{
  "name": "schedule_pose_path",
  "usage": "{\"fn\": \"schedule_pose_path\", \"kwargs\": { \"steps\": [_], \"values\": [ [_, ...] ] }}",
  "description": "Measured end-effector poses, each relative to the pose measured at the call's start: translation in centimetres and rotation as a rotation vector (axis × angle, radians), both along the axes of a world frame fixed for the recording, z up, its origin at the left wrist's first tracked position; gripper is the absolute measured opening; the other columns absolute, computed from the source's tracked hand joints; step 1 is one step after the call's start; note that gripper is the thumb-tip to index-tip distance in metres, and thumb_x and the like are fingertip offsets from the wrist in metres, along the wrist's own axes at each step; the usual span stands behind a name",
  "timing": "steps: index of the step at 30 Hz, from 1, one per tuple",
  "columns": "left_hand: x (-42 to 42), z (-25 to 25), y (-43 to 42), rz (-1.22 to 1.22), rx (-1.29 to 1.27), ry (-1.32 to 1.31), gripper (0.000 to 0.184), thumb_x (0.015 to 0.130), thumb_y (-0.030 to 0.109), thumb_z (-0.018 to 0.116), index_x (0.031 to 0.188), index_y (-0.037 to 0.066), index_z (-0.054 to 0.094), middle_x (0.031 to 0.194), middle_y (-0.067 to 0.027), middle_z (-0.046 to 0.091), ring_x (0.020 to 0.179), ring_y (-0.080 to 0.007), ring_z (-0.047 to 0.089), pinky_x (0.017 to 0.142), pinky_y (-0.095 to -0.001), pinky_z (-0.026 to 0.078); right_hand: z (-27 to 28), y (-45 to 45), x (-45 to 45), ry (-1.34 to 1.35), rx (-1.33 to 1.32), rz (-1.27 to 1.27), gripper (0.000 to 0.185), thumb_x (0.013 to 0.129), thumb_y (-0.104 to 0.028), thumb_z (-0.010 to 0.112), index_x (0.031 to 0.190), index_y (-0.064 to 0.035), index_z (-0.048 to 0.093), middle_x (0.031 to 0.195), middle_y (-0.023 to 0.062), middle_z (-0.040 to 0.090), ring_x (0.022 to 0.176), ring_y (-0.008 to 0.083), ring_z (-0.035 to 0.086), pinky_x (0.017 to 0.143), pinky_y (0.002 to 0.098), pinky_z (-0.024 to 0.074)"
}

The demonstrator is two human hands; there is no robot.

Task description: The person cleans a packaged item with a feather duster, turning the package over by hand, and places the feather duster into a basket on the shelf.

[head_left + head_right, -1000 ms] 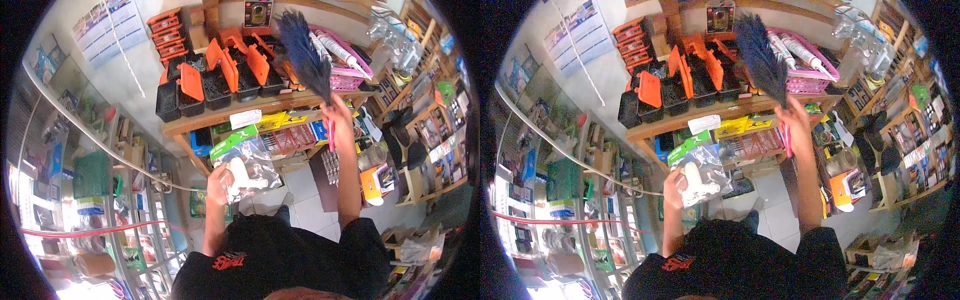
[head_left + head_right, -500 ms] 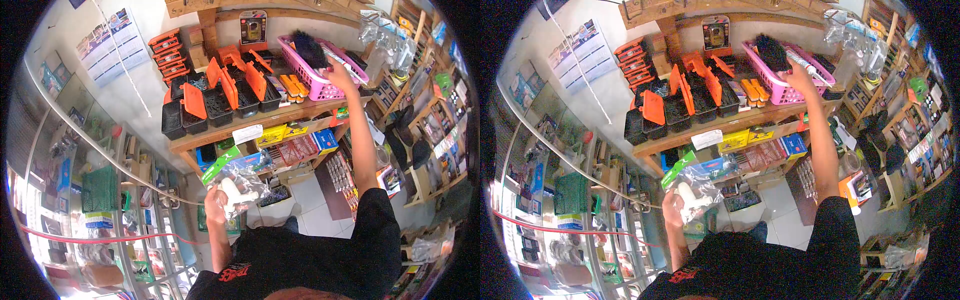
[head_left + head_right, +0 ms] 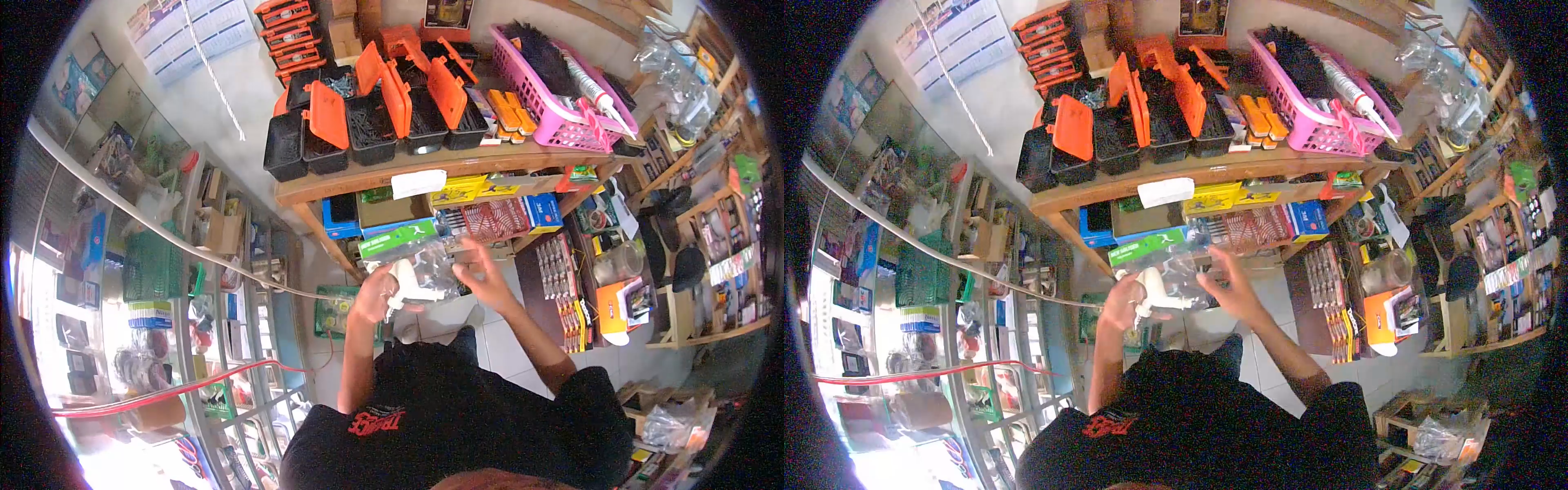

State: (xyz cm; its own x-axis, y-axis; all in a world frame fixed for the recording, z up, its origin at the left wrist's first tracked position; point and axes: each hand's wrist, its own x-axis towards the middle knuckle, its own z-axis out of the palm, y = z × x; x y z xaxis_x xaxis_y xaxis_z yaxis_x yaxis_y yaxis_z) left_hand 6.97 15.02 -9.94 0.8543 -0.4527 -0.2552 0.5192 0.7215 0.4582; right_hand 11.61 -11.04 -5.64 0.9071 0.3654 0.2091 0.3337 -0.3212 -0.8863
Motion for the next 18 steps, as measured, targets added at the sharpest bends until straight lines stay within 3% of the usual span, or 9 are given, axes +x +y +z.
{"fn": "schedule_pose_path", "kwargs": {
  "steps": [2, 5, 6, 7, 9, 12, 14, 15, 18],
  "values": [
    [0.6, 0.2, -0.3, -0.026, 0.058, 0.003, 0.06, 0.094, 0.04, 0.043, 0.14, 0.003, 0.037, 0.13, -0.0186, 0.053, 0.117, -0.037, 0.054, 0.083, -0.0679, 0.047, -4.0, 0.2, -1.1, 0.686, 0.265, 0.09, 0.054, 0.088, -0.016, 0.067, 0.134, -0.0031, 0.042, 0.123, 0.0125, 0.055, 0.111, 0.0235, 0.057, 0.088, 0.0349, 0.0505],
    [1.7, 0.2, -0.6, -0.025, 0.132, -0.05, 0.056, 0.095, 0.04, 0.042, 0.137, 0.003, 0.042, 0.126, -0.0183, 0.055, 0.112, -0.034, 0.057, 0.085, -0.0595, 0.051, -4.2, 1.1, -2.0, 0.929, 0.447, 0.188, 0.055, 0.09, -0.014, 0.065, 0.137, -0.0036, 0.038, 0.116, 0.0127, 0.06, 0.103, 0.025, 0.063, 0.077, 0.0338, 0.0545],
    [2.0, 0.2, -0.6, -0.017, 0.157, -0.07, 0.056, 0.095, 0.041, 0.042, 0.136, 0.003, 0.043, 0.124, -0.018, 0.056, 0.11, -0.0331, 0.058, 0.085, -0.0574, 0.052, -3.4, 1.5, -2.0, 0.922, 0.439, 0.199, 0.055, 0.09, -0.013, 0.064, 0.137, -0.0038, 0.038, 0.115, 0.0128, 0.06, 0.099, 0.0251, 0.064, 0.074, 0.0334, 0.0551],
    [2.3, 0.1, -0.6, 0.064, 0.319, -0.048, 0.054, 0.095, 0.044, 0.044, 0.129, 0.002, 0.049, 0.11, -0.0151, 0.06, 0.096, -0.0285, 0.06, 0.078, -0.0498, 0.055, -2.1, 1.8, -1.7, 0.913, 0.429, 0.21, 0.054, 0.09, -0.012, 0.064, 0.137, -0.004, 0.038, 0.115, 0.013, 0.06, 0.096, 0.0251, 0.065, 0.072, 0.0331, 0.0558],
    [3.0, -0.1, 0.6, -0.005, 0.259, -0.066, 0.051, 0.095, 0.045, 0.045, 0.12, 0.002, 0.053, 0.098, -0.0119, 0.059, 0.087, -0.0242, 0.059, 0.071, -0.0455, 0.054, -1.5, 2.3, -0.8, 0.894, 0.448, 0.201, 0.052, 0.089, -0.012, 0.065, 0.135, -0.0033, 0.042, 0.111, 0.0128, 0.062, 0.088, 0.025, 0.068, 0.068, 0.032, 0.0565],
    [3.0, 1.8, 0.8, 0.12, 0.347, -0.002, 0.051, 0.093, 0.051, 0.046, 0.104, 0.003, 0.056, 0.081, -0.0069, 0.058, 0.074, -0.0187, 0.054, 0.062, -0.0384, 0.049, -1.0, 3.0, 1.0, 0.925, 0.477, 0.204, 0.048, 0.088, -0.011, 0.066, 0.131, -0.0021, 0.046, 0.109, 0.0127, 0.063, 0.085, 0.0242, 0.069, 0.065, 0.0305, 0.0566],
    [3.4, -0.7, 1.5, 0.23, 0.272, -0.006, 0.054, 0.093, 0.053, 0.046, 0.105, 0.002, 0.056, 0.08, -0.007, 0.058, 0.074, -0.0183, 0.054, 0.065, -0.0369, 0.05, -0.7, 3.8, 2.1, 0.906, 0.5, 0.204, 0.046, 0.087, -0.01, 0.066, 0.129, -0.0015, 0.048, 0.106, 0.0127, 0.064, 0.083, 0.0239, 0.069, 0.064, 0.0293, 0.0569],
    [3.6, 0.1, 2.1, 0.205, 0.202, -0.05, 0.06, 0.093, 0.056, 0.043, 0.12, 0.002, 0.052, 0.095, -0.0115, 0.059, 0.087, -0.0224, 0.058, 0.079, -0.0419, 0.051, -0.8, 4.1, 2.9, 0.903, 0.506, 0.214, 0.046, 0.087, -0.009, 0.066, 0.129, -0.0014, 0.048, 0.106, 0.0128, 0.064, 0.083, 0.0241, 0.069, 0.064, 0.0295, 0.0571],
    [1.5, 3.1, 2.1, 0.272, 0.086, 0.099, 0.053, 0.096, 0.054, 0.037, 0.116, 0.008, 0.055, 0.095, -0.0081, 0.059, 0.096, -0.0229, 0.056, 0.091, -0.0529, 0.042, -0.9, 5.2, 5.3, 0.939, 0.54, 0.155, 0.042, 0.087, -0.009, 0.066, 0.126, -0.0031, 0.05, 0.108, 0.0126, 0.063, 0.083, 0.0251, 0.069, 0.065, 0.0306, 0.0577]
  ]
}}
